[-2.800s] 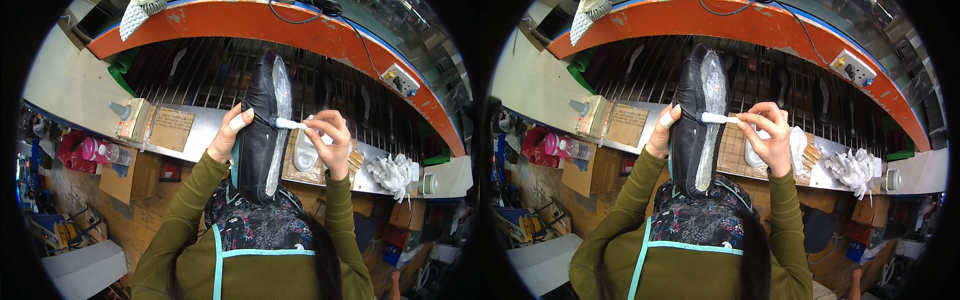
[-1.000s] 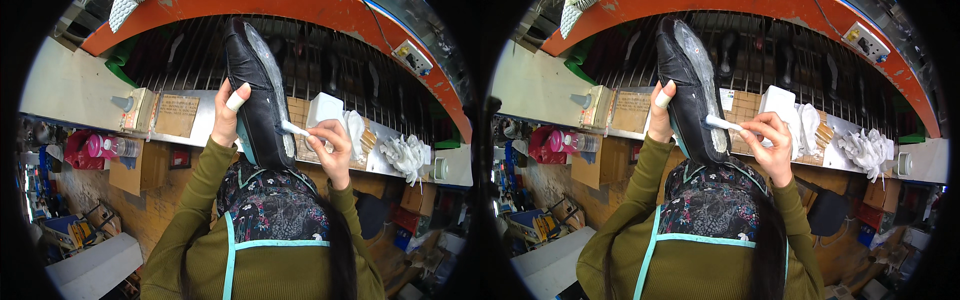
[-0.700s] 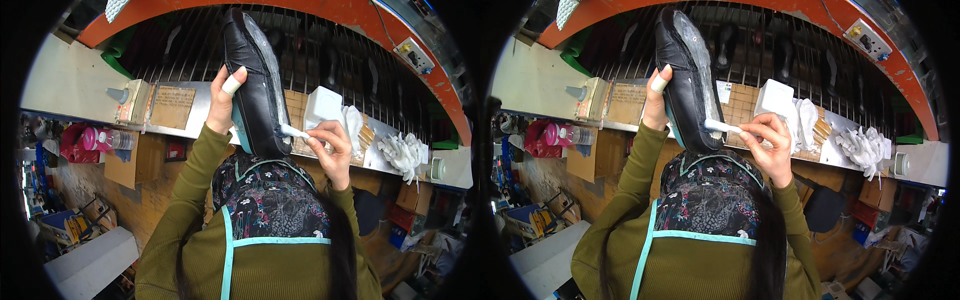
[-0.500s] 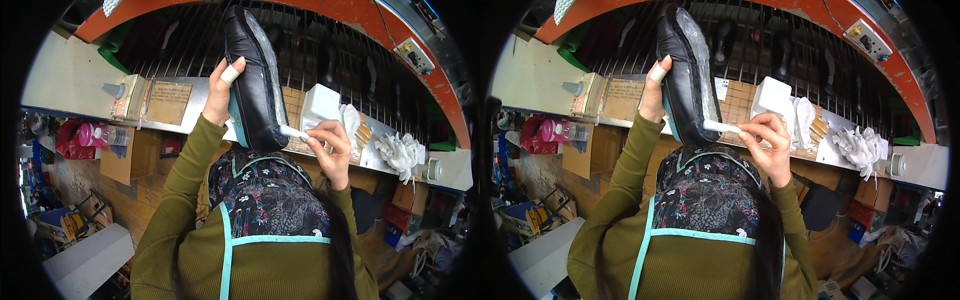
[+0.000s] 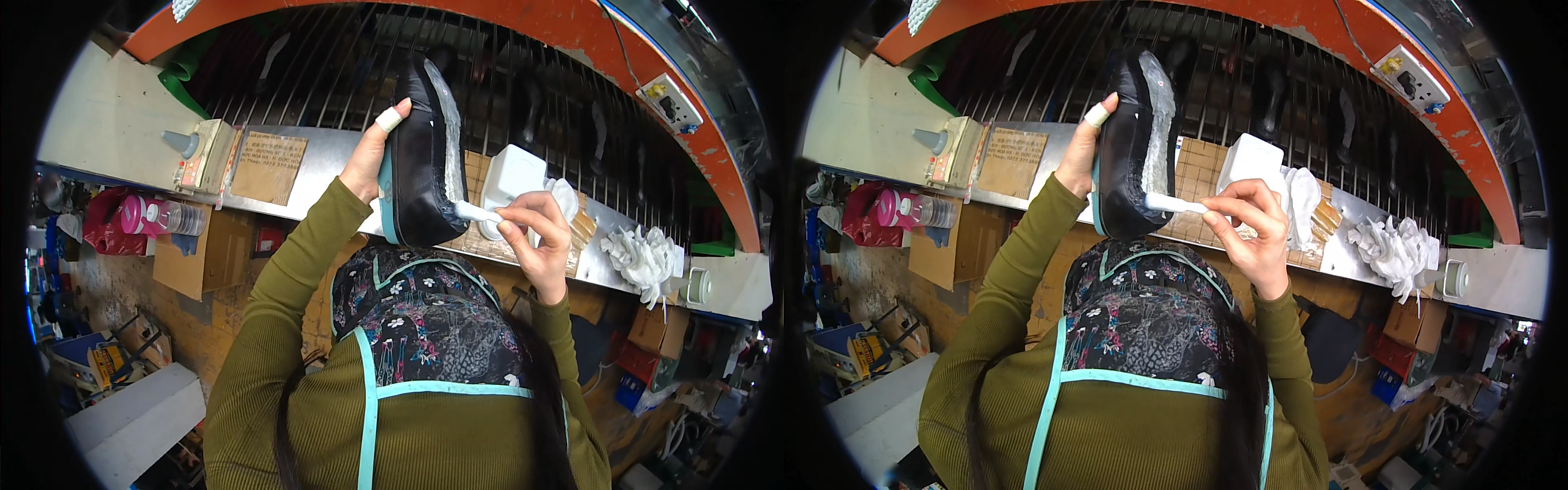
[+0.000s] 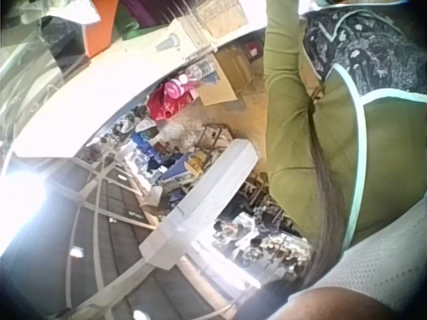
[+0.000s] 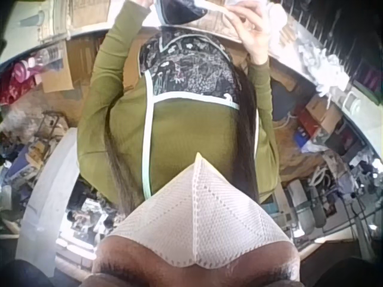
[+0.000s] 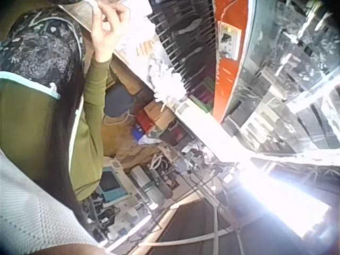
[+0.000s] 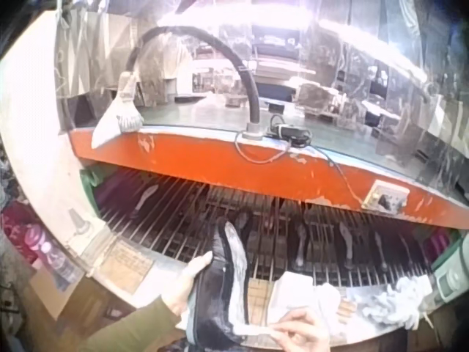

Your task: The person scrubs a black shoe with a white brush, repeatedly applying a white substance to the upper and sole. The shoe is rotated and repositioned to access different areas while the person continues scrubbing.

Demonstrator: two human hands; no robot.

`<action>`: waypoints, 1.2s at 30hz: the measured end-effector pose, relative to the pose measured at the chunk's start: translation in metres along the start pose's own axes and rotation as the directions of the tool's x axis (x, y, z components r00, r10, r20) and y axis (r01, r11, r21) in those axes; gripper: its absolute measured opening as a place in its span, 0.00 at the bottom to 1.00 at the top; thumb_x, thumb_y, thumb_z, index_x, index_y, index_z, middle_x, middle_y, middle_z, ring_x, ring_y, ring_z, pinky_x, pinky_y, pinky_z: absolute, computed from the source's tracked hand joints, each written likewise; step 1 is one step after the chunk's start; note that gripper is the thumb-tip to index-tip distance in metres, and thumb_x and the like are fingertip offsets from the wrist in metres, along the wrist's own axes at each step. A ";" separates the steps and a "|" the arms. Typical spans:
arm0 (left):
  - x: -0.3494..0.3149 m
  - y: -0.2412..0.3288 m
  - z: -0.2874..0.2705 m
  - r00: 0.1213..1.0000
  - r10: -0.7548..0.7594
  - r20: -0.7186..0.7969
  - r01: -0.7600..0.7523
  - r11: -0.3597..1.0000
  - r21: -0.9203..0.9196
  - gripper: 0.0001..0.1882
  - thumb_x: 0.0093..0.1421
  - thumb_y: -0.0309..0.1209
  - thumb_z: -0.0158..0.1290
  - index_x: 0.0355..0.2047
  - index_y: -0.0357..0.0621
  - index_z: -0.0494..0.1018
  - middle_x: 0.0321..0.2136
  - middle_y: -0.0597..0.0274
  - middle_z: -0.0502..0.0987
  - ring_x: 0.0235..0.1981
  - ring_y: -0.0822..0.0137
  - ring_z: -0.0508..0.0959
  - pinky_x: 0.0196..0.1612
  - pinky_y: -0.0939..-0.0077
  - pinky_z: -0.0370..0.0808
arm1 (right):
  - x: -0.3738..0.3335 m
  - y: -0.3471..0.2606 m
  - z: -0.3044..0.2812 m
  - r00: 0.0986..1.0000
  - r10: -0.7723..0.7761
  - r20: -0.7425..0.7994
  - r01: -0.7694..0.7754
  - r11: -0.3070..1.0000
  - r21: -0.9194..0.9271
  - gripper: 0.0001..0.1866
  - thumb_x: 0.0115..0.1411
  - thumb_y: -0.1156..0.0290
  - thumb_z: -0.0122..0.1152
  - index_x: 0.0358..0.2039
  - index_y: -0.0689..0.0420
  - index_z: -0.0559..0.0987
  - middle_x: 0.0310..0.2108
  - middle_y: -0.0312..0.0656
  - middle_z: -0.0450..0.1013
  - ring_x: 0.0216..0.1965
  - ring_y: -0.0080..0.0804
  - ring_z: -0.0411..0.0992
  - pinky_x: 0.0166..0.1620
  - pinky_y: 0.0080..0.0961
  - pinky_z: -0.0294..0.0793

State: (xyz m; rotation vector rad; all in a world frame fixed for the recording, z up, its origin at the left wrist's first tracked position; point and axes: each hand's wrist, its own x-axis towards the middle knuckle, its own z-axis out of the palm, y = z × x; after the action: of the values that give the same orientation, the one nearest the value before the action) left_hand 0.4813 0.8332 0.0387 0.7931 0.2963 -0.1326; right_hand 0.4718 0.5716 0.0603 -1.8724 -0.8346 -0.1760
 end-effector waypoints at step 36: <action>-0.047 -0.108 -0.027 0.512 -0.340 0.789 0.712 0.682 -0.169 0.29 0.65 0.49 0.44 0.58 0.40 0.62 0.43 0.42 0.73 0.37 0.58 0.77 0.45 0.58 0.74 | 0.093 0.018 0.012 0.807 -0.240 0.540 0.054 0.940 0.337 0.08 0.51 0.71 0.69 0.33 0.56 0.84 0.33 0.35 0.72 0.33 0.23 0.69 0.30 0.19 0.69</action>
State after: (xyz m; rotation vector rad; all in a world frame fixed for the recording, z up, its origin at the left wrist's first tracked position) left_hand 0.4066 0.7777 -0.0376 0.0598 -0.1852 -0.9380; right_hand 0.5498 0.6211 0.0856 -1.5672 -1.3421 0.4345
